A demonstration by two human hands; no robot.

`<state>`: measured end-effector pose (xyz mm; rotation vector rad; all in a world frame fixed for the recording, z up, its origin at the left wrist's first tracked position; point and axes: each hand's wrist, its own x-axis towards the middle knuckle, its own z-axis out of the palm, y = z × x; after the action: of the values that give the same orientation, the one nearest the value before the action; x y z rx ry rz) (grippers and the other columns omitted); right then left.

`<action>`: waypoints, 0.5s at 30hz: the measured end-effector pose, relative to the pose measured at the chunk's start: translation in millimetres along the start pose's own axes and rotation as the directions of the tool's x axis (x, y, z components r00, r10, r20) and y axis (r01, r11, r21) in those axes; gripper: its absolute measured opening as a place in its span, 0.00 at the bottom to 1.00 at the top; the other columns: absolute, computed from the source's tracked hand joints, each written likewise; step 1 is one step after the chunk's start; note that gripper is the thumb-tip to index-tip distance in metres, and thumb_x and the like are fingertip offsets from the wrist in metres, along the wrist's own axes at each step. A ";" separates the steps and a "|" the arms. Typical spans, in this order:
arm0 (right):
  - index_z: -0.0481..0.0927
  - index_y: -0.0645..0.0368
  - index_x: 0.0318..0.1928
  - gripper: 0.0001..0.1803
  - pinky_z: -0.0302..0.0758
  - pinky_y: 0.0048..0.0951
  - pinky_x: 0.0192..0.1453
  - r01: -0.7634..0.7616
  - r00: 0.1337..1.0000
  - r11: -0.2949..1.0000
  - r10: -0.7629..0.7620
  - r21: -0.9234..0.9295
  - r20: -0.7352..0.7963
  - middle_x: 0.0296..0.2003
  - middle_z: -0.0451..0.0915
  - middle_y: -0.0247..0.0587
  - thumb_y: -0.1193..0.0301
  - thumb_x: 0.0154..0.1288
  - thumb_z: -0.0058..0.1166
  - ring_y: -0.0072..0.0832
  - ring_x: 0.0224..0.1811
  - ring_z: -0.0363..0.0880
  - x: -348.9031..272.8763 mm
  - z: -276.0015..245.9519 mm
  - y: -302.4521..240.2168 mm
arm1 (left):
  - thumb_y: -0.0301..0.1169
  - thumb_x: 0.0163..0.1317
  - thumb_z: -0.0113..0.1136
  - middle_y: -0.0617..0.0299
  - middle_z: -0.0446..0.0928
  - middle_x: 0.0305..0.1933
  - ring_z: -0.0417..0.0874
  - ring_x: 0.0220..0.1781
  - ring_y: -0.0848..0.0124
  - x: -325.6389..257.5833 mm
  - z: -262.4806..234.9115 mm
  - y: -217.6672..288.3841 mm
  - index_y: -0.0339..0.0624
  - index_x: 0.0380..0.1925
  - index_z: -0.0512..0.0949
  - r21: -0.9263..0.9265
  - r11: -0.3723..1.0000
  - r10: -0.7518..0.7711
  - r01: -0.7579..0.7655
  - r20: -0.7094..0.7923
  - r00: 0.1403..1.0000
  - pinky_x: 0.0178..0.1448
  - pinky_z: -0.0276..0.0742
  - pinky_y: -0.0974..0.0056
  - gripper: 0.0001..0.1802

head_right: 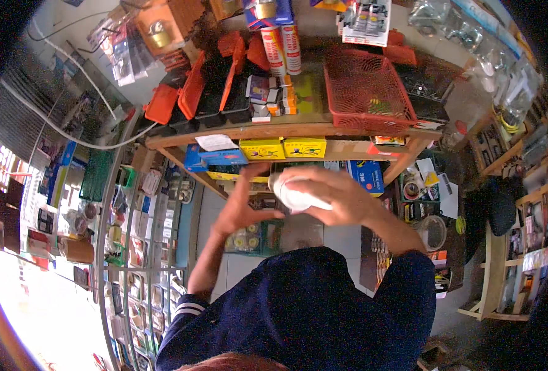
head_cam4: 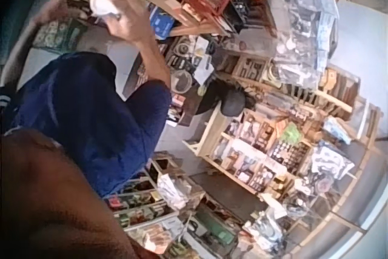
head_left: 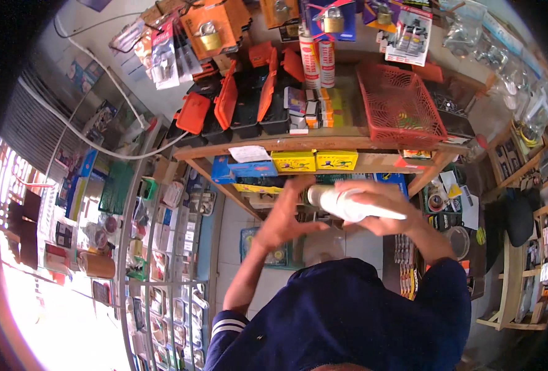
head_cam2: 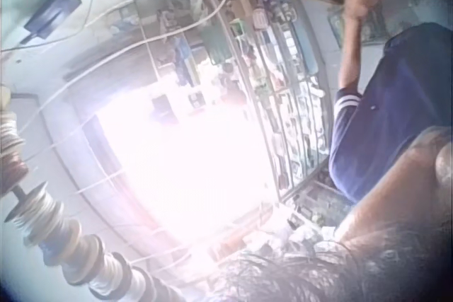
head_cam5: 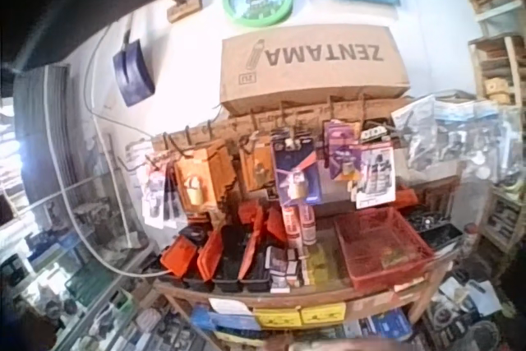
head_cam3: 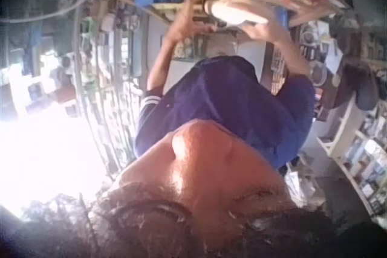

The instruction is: The person picks up a white tube and places it on a shelf, then picks up a plastic bag containing a small round object and places it on a glass counter top.

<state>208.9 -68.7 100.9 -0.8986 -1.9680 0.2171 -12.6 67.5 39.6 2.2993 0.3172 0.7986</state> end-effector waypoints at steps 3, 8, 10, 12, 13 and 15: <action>0.75 0.54 0.54 0.31 0.81 0.36 0.55 0.139 0.979 0.973 -0.163 -0.185 -0.122 0.57 0.76 0.49 0.80 0.46 0.68 0.43 0.55 0.81 18.4 -40.4 7.2 | 0.37 0.42 0.81 0.46 0.67 0.64 0.67 0.68 0.51 48.9 -30.3 8.0 0.38 0.63 0.64 0.183 0.979 0.107 -0.091 -0.081 0.991 0.71 0.63 0.54 0.49; 0.73 0.49 0.55 0.29 0.83 0.36 0.51 0.193 0.962 0.851 -0.262 -0.488 -0.076 0.57 0.76 0.45 0.77 0.52 0.65 0.43 0.53 0.81 50.2 -87.0 26.9 | 0.29 0.54 0.69 0.43 0.67 0.62 0.67 0.66 0.47 140.2 -49.7 11.2 0.39 0.59 0.69 0.336 0.909 0.312 -0.246 -0.160 0.936 0.70 0.63 0.52 0.32; 0.72 0.49 0.57 0.30 0.82 0.35 0.52 0.155 0.974 0.819 -0.221 -0.552 -0.055 0.56 0.77 0.42 0.77 0.53 0.65 0.43 0.52 0.81 61.3 -95.0 40.7 | 0.32 0.56 0.66 0.42 0.67 0.63 0.67 0.67 0.45 172.5 -52.2 5.6 0.39 0.59 0.69 0.433 0.876 0.308 -0.212 -0.165 0.937 0.70 0.63 0.51 0.31; 0.72 0.51 0.57 0.30 0.80 0.36 0.53 0.135 0.978 0.833 -0.199 -0.537 -0.062 0.54 0.78 0.43 0.78 0.52 0.66 0.43 0.52 0.81 69.5 -98.9 61.4 | 0.37 0.56 0.65 0.41 0.67 0.63 0.66 0.67 0.44 199.7 -50.5 -1.8 0.42 0.62 0.67 0.546 0.830 0.242 -0.113 -0.170 0.955 0.70 0.61 0.46 0.33; 0.73 0.52 0.56 0.31 0.79 0.37 0.53 0.123 0.980 0.845 -0.186 -0.521 -0.071 0.53 0.78 0.44 0.79 0.51 0.67 0.43 0.52 0.81 71.2 -97.7 78.0 | 0.39 0.57 0.64 0.41 0.67 0.63 0.65 0.68 0.43 212.0 -48.3 -10.4 0.43 0.64 0.66 0.602 0.796 0.201 -0.059 -0.172 0.964 0.70 0.61 0.44 0.35; 0.72 0.51 0.59 0.31 0.78 0.37 0.54 -0.021 0.994 0.897 -0.028 -0.442 -0.104 0.53 0.78 0.45 0.77 0.53 0.66 0.41 0.53 0.80 71.6 -102.9 105.8 | 0.41 0.54 0.63 0.41 0.63 0.66 0.63 0.70 0.45 241.8 -34.4 -37.1 0.47 0.64 0.66 0.688 0.724 0.242 -0.045 -0.193 0.951 0.68 0.62 0.43 0.36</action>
<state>324.1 34.6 155.4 -1.1689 -1.9488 -0.2934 154.8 214.7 145.8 2.9244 0.6495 1.2456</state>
